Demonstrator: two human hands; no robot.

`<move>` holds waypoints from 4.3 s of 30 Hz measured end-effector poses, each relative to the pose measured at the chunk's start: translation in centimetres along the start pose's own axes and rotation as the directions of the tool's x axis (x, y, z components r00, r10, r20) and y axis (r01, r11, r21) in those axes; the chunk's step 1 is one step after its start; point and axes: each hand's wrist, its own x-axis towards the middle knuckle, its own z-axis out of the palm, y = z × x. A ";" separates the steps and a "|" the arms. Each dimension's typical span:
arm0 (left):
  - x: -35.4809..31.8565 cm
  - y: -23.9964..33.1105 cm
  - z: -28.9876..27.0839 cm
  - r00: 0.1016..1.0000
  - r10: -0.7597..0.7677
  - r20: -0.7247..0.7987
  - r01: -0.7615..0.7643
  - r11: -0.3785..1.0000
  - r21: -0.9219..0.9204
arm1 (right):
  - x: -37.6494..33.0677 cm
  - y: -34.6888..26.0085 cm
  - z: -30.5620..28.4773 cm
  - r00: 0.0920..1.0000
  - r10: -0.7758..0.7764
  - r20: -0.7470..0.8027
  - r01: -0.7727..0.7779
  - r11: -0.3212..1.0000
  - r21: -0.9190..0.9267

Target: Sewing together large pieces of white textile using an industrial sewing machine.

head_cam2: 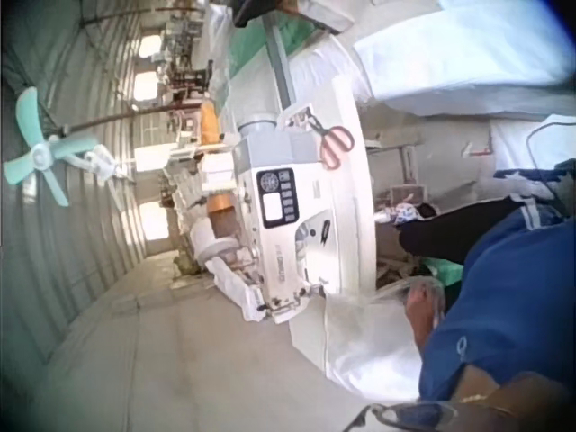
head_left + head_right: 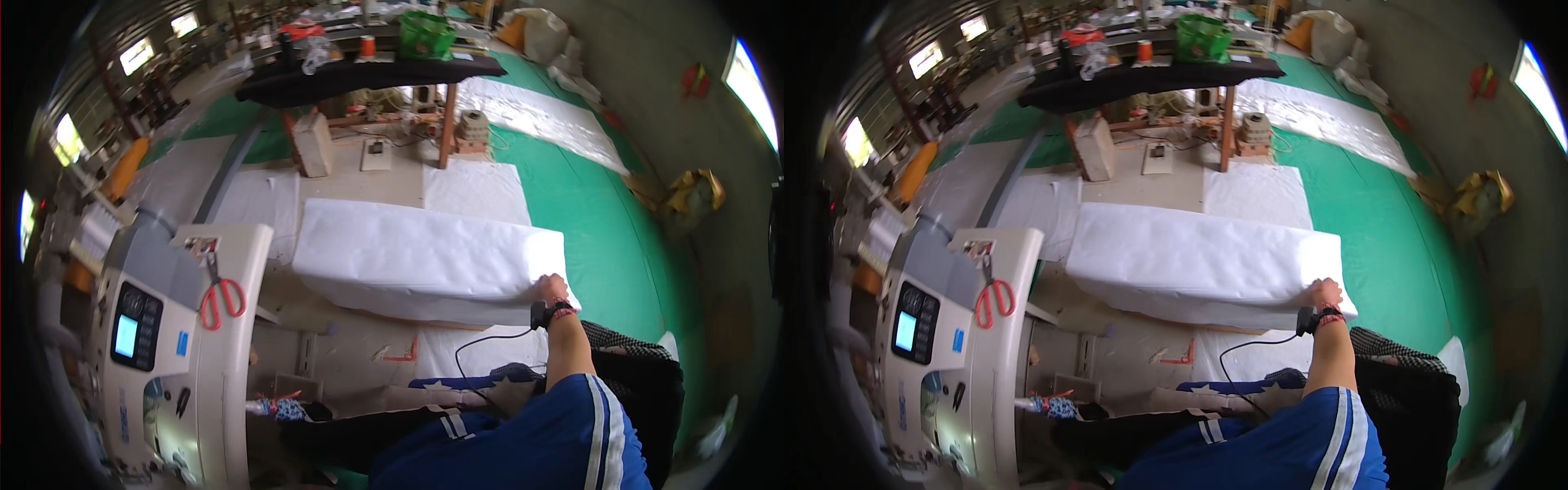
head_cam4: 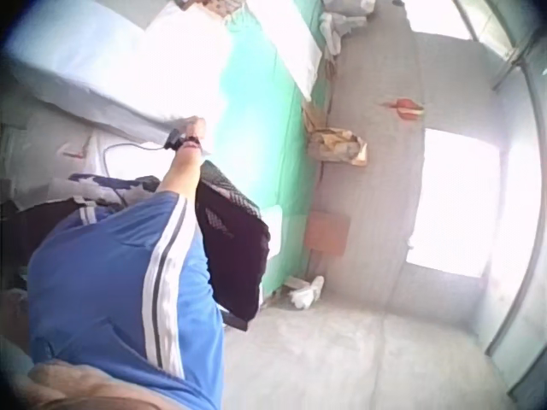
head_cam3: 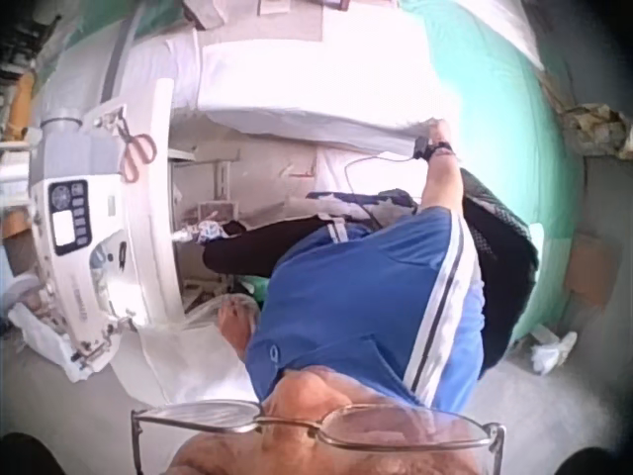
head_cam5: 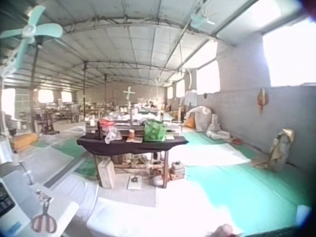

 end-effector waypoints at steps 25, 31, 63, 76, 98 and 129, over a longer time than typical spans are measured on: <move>3.2 2.9 -3.0 0.982 -0.117 0.152 0.133 0.986 -0.104 | 11.9 11.6 -8.7 0.734 -0.650 0.196 0.133 0.420 0.898; 4.2 4.1 -0.8 0.973 -0.052 0.225 0.061 0.998 -0.033 | 6.5 13.9 0.0 0.578 -0.763 0.289 -0.141 0.256 0.956; 3.7 1.5 5.6 0.988 0.018 0.154 0.025 0.961 -0.277 | -18.4 7.0 1.2 0.261 -0.352 0.899 -0.743 0.521 0.420; 5.9 0.0 7.6 0.995 0.101 0.028 -0.087 0.945 -0.317 | -14.8 2.7 4.4 0.558 -0.651 0.515 0.049 0.646 0.762; 5.7 3.2 6.8 0.936 -0.030 0.350 0.110 0.971 -0.212 | 4.1 -10.4 0.7 0.965 -0.238 -0.114 0.259 0.939 0.228; 3.0 1.0 7.2 0.925 -0.100 0.366 0.191 0.956 -0.221 | 0.6 -10.2 0.7 0.796 -0.545 -0.264 0.538 0.836 -0.105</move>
